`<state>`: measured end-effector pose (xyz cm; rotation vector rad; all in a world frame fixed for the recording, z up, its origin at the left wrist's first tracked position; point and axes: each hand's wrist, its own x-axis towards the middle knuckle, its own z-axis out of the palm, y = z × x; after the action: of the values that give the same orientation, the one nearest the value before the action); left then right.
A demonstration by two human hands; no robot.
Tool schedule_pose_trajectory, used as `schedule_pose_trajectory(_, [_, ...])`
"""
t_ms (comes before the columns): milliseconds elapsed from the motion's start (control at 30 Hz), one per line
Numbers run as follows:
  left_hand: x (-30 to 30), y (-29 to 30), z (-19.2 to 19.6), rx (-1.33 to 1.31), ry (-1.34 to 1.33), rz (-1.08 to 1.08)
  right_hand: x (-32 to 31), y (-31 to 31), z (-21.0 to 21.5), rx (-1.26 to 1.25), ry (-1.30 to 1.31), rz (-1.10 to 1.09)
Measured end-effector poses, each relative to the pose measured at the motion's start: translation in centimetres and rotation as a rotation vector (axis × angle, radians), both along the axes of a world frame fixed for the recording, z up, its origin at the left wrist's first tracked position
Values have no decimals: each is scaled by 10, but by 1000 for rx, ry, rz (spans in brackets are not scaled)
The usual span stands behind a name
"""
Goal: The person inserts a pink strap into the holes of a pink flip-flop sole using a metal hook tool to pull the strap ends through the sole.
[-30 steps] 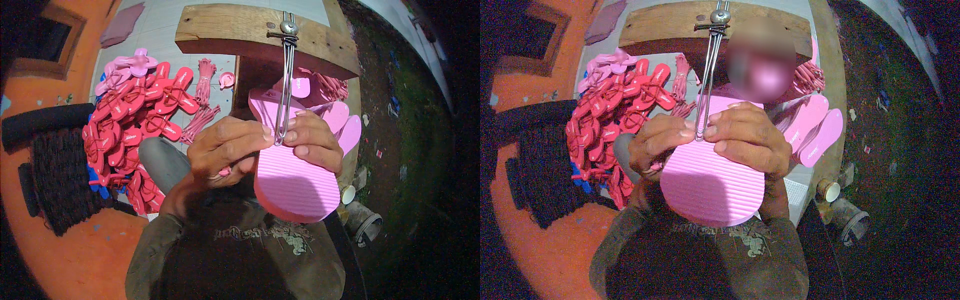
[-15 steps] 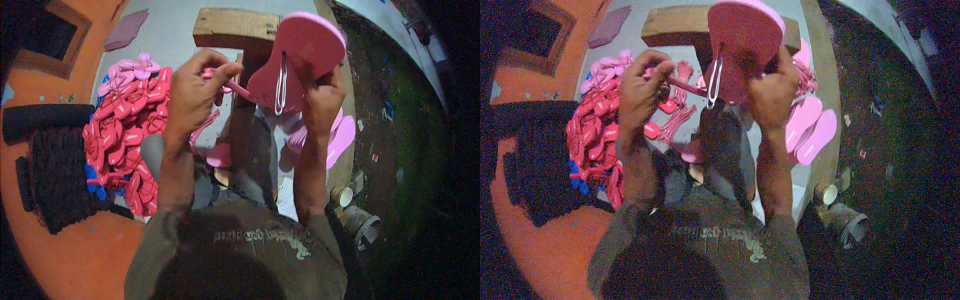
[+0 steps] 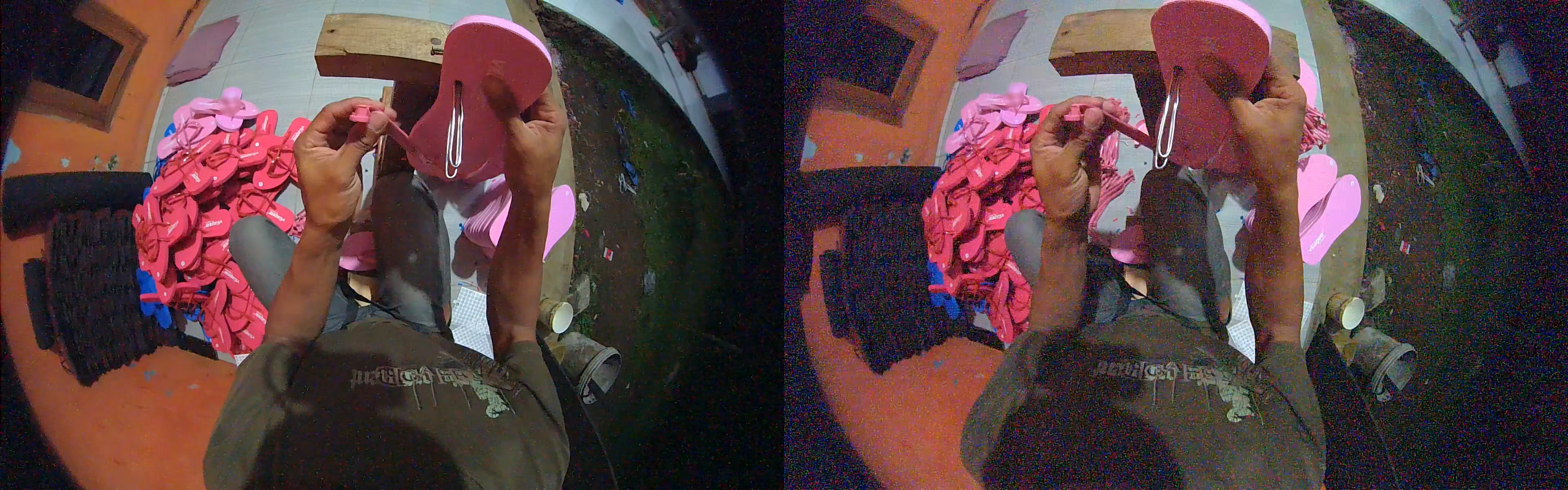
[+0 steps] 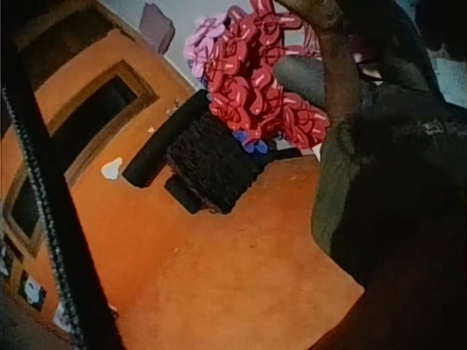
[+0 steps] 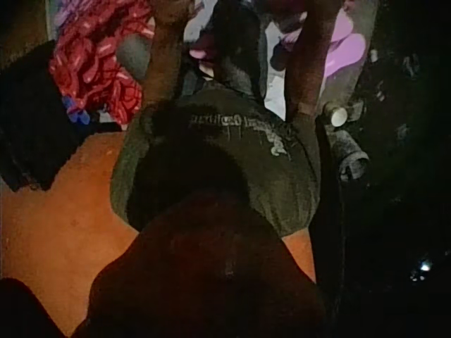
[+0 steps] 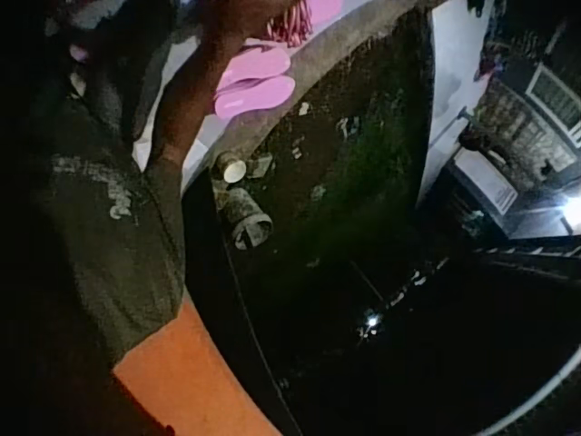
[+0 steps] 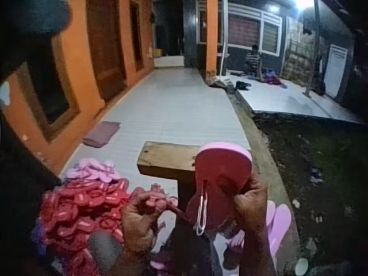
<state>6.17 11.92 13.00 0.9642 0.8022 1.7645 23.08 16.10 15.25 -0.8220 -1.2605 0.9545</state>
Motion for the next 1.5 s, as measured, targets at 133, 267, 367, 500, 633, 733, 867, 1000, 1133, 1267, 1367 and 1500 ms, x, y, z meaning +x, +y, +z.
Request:
schedule_pose_trajectory(133, [8, -9, 11, 83, -54, -59, 2, -3, 4, -27, 63, 82])
schedule_pose_trajectory(267, [9, -15, 9, 221, 433, 41, 1, -3, 8, -44, 60, 92])
schedule_pose_trajectory(367, [8, -8, 7, 479, 660, -44, -4, -3, 11, -65, 88, 82])
schedule_pose_trajectory(500, [2, 2, 10, 535, 756, -265, -9, -5, 21, -106, 32, 51])
schedule_pose_trajectory(633, [8, 12, -10, 599, 709, -367, 3, -1, 14, -71, 25, 35])
schedule_pose_trajectory(733, [29, -6, -40, 164, 777, -593, -3, 2, 13, -142, 74, 179])
schedule_pose_trajectory(867, [17, 5, -50, 155, 533, -372, 4, 1, 9, -104, -5, 102])
schedule_pose_trajectory(1000, [9, -5, -17, 434, 370, -356, 6, 2, 9, -135, 44, 125])
schedule_pose_trajectory(1133, [12, -2, -10, 430, 459, -368, -4, -1, 5, -45, -7, 74])
schedule_pose_trajectory(1267, [10, -2, -17, 257, 393, -534, -4, -1, 15, -84, -6, 114])
schedule_pose_trajectory(1367, [17, 4, -25, 29, 150, -660, 0, -4, 14, -133, 66, 136])
schedule_pose_trajectory(1500, [5, 6, -25, -121, 53, -779, -2, -6, 21, -134, -92, 121])
